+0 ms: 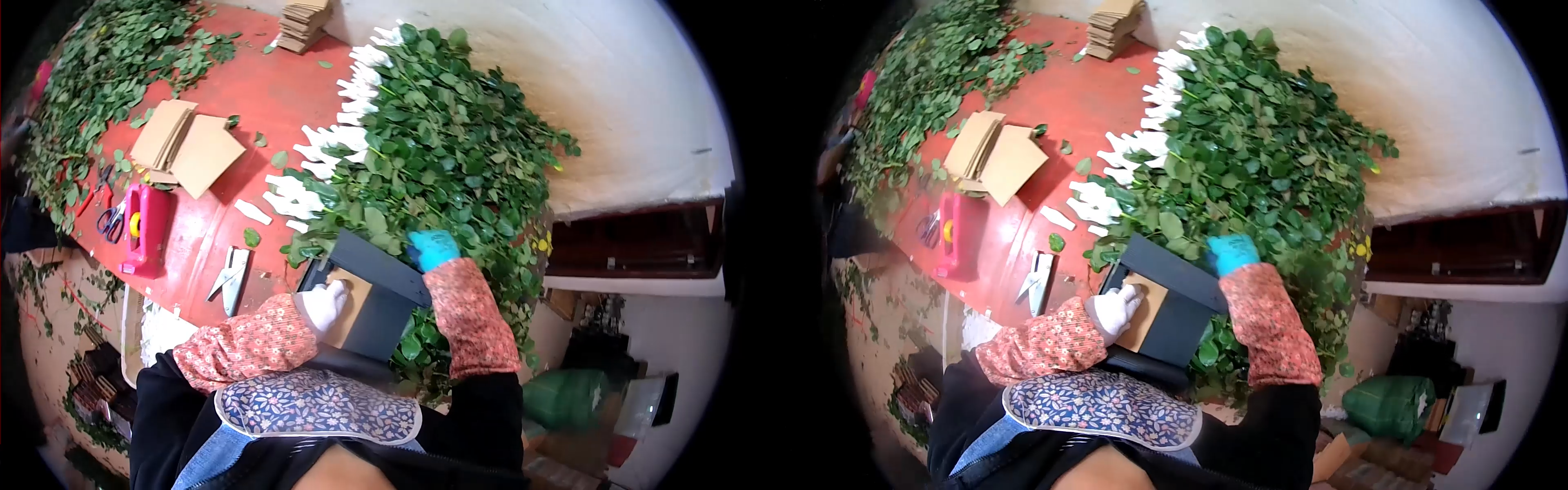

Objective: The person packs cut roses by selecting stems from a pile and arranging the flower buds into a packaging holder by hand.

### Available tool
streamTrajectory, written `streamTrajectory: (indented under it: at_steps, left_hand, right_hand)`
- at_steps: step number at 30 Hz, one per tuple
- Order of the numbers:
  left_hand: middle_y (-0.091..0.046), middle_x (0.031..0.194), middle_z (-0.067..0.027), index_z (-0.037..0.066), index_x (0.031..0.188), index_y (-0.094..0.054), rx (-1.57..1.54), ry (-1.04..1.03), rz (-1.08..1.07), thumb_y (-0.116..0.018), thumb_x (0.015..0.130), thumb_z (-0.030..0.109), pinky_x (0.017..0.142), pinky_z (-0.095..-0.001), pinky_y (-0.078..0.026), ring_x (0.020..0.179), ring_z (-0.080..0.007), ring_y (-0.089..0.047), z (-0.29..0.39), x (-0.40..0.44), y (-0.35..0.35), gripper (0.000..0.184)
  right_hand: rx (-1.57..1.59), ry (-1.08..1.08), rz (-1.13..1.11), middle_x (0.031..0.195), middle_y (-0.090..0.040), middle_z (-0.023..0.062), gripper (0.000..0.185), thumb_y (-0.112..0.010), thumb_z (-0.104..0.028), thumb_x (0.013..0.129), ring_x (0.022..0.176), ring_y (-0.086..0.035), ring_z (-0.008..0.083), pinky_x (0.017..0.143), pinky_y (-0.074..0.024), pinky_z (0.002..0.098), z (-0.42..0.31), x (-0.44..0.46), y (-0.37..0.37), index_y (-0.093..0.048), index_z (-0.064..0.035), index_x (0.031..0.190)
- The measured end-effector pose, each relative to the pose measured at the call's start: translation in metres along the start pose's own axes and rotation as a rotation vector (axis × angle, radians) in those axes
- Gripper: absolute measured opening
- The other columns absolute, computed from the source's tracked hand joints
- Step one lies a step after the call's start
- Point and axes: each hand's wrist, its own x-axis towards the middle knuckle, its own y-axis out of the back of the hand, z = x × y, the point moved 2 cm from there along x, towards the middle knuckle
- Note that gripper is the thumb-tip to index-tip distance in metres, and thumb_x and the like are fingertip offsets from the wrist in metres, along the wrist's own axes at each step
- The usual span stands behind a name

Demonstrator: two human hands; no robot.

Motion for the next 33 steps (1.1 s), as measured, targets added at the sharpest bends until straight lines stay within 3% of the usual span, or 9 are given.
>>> streamTrajectory:
  at_steps: [3, 8, 10, 12, 14, 16, 19, 24, 33]
  left_hand:
    - [-0.050, 0.121, -0.0059, 0.007, 0.130, -0.052, 0.096, -0.089, 0.098, -0.068, 0.072, 0.011, 0.064, -0.0352, -0.053, 0.091, -0.0257, -0.059, -0.007, 0.001, -0.017, 0.060]
    - [-0.049, 0.124, -0.0057, 0.009, 0.127, -0.054, 0.108, -0.159, 0.106, -0.069, 0.071, 0.010, 0.068, -0.0338, -0.054, 0.092, -0.0264, -0.059, 0.003, -0.003, 0.005, 0.058]
    - [-0.049, 0.125, -0.0057, 0.011, 0.126, -0.055, 0.178, -0.276, 0.130, -0.069, 0.071, 0.010, 0.069, -0.0337, -0.054, 0.093, -0.0269, -0.059, 0.007, -0.005, 0.018, 0.057]
    - [-0.049, 0.125, -0.0053, 0.015, 0.122, -0.057, 0.174, -0.312, 0.103, -0.069, 0.071, 0.009, 0.070, -0.0346, -0.054, 0.095, -0.0274, -0.059, 0.008, -0.007, 0.021, 0.053]
    - [-0.050, 0.125, -0.0052, 0.016, 0.117, -0.058, 0.184, -0.306, 0.100, -0.068, 0.071, 0.010, 0.070, -0.0356, -0.054, 0.096, -0.0279, -0.060, 0.009, -0.006, 0.019, 0.048]
    - [-0.050, 0.123, -0.0053, 0.017, 0.116, -0.059, 0.197, -0.295, 0.076, -0.068, 0.071, 0.009, 0.070, -0.0363, -0.054, 0.095, -0.0282, -0.060, 0.007, -0.003, 0.017, 0.047]
    - [-0.050, 0.123, -0.0082, 0.016, 0.119, -0.058, 0.207, -0.343, 0.040, -0.059, 0.078, 0.007, 0.073, -0.0379, -0.054, 0.092, -0.0299, -0.060, -0.001, 0.000, 0.007, 0.041]
    - [-0.053, 0.126, -0.0089, 0.017, 0.122, -0.059, 0.112, -0.577, 0.012, -0.055, 0.088, 0.012, 0.073, -0.0342, -0.054, 0.086, -0.0276, -0.063, -0.032, 0.019, 0.021, 0.035]
    - [-0.057, 0.115, -0.0042, 0.024, 0.121, -0.060, 0.226, -0.554, -0.138, -0.058, 0.085, 0.021, 0.065, -0.0368, -0.053, 0.075, -0.0264, -0.064, -0.036, 0.028, 0.039, 0.036]
  right_hand:
    - [0.528, -0.182, 0.138, 0.071, -0.060, 0.0108, 0.010, -0.061, -0.015, 0.086, 0.057, -0.054, 0.0204, 0.054, -0.0438, 0.0352, 0.010, -0.007, 0.033, -0.067, -0.0080, 0.090]
    - [0.115, -0.099, 0.649, 0.091, -0.065, 0.0158, 0.028, -0.057, -0.003, 0.085, 0.082, -0.063, 0.0304, 0.071, -0.0496, 0.0392, 0.010, -0.060, 0.148, -0.062, 0.0000, 0.113]
    - [1.480, -0.470, 0.918, 0.106, -0.066, 0.0085, 0.034, -0.055, -0.025, 0.093, 0.091, -0.063, 0.0233, 0.078, -0.0514, 0.0369, 0.030, -0.079, 0.154, -0.062, -0.0008, 0.117]
    - [1.391, -0.421, 1.027, 0.115, -0.063, 0.0089, 0.038, -0.055, -0.023, 0.093, 0.099, -0.062, 0.0250, 0.084, -0.0512, 0.0373, 0.054, -0.108, 0.169, -0.058, -0.0001, 0.123]
    - [0.124, -0.440, 0.867, 0.107, -0.064, 0.0169, 0.032, -0.058, -0.010, 0.088, 0.094, -0.062, 0.0330, 0.081, -0.0504, 0.0408, 0.125, -0.140, 0.139, -0.060, -0.0044, 0.119]
    - [-0.154, -0.564, 0.659, 0.101, -0.062, 0.0196, 0.033, -0.058, -0.002, 0.084, 0.090, -0.061, 0.0377, 0.078, -0.0499, 0.0427, 0.103, -0.156, 0.156, -0.062, -0.0064, 0.117]
    - [0.180, -0.390, 0.751, 0.092, -0.062, 0.0161, 0.033, -0.059, 0.003, 0.081, 0.081, -0.062, 0.0335, 0.070, -0.0497, 0.0400, 0.079, -0.186, 0.143, -0.063, -0.0024, 0.114]
    - [0.959, -0.410, 0.023, 0.097, -0.064, 0.0159, 0.038, -0.064, -0.005, 0.081, 0.086, -0.062, 0.0320, 0.074, -0.0508, 0.0396, -0.003, -0.249, 0.087, -0.061, -0.0064, 0.118]
    - [0.878, -0.281, -0.210, 0.109, -0.064, 0.0151, 0.036, -0.060, -0.006, 0.083, 0.097, -0.062, 0.0351, 0.081, -0.0501, 0.0392, -0.091, -0.280, -0.022, -0.062, -0.0089, 0.118]
